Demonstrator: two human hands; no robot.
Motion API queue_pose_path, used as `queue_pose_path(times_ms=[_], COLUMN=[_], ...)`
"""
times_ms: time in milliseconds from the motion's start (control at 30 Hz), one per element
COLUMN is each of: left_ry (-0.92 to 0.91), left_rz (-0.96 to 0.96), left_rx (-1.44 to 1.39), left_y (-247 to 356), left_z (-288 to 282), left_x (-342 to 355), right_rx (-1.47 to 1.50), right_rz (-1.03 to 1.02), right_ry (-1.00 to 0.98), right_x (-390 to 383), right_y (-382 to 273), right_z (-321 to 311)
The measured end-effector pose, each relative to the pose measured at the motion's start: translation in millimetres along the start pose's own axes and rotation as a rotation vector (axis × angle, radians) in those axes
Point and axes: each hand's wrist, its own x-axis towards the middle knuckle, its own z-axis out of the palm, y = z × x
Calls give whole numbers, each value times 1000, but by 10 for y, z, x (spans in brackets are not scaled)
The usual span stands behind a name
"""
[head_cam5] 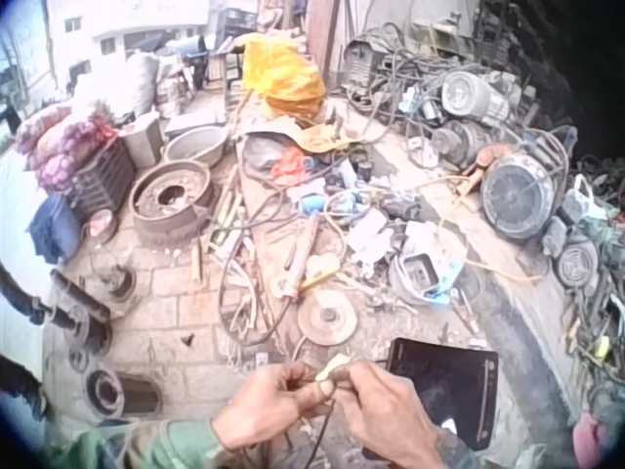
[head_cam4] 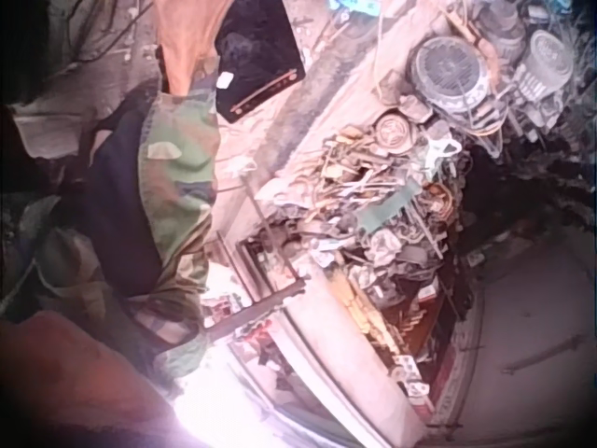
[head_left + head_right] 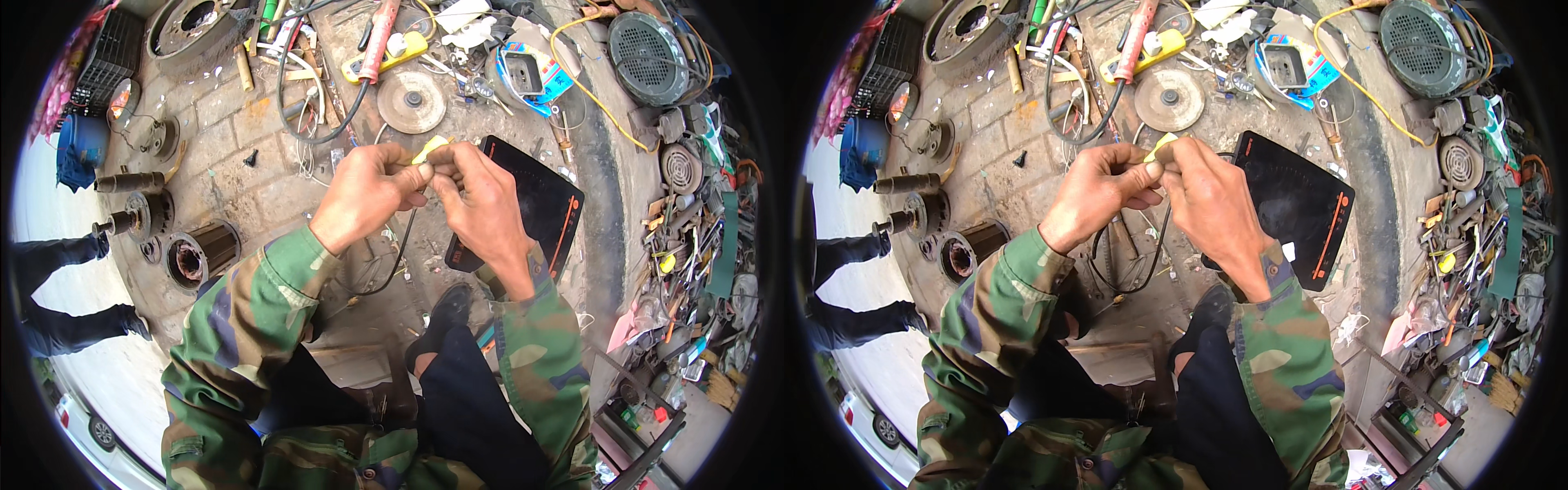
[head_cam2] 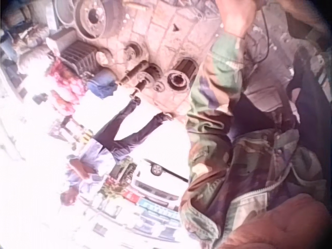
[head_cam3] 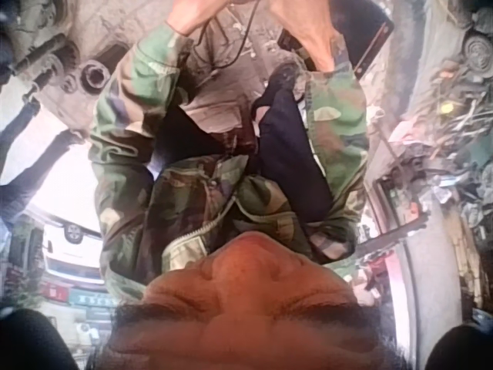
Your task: The person sits on the floor and uses a screwdriver to open a small white plastic component, then manipulates wires and a blue connector attached to it. The person repeatedly pries and adjusts the component while handling the wires.
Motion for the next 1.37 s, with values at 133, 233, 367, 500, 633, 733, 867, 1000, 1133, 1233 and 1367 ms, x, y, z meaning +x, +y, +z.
queue_pose_path(times_ms=[133, 233, 367, 500, 633, 733, 867, 1000, 1133, 1233, 1367], left_ry=[-31, -50, -56, -43, -52, -69, -109, -122, -124, -159, -156], left_rz=[0, 29, 32, 18, 43, 83, 146, 197, 250, 246, 282], left_rx=[45, 97, 177, 124, 115, 66, 33, 33, 44, 35, 60], left_y=[30, 36, 42, 51, 56, 10, 22, 25, 12, 25, 4], left_z=[-25, -28, -39, -40, -87, -59, -80, -38, -25, -67, -66], left_x=[4, 3, -36, -96, -135, -163, -187, -234, -238, -255, -259], right_rx=[30, 55, -17, 38, 348, 500, 563, 596, 545, 565, 485], right_rz=[-3, -21, -80, -17, 239, 339, 286, 235, 190, 171, 133], right_ry=[9, 16, 76, 231, 321, 274, 266, 261, 293, 307, 331], right_x=[9, 12, -49, -198, -325, -371, -337, -334, -323, -326, -343], right_y=[12, 27, 26, -2, -3, -2, -19, -132, -172, -174, -183], right_z=[11, 19, 20, 53, 177, 265, 297, 264, 273, 290, 270])
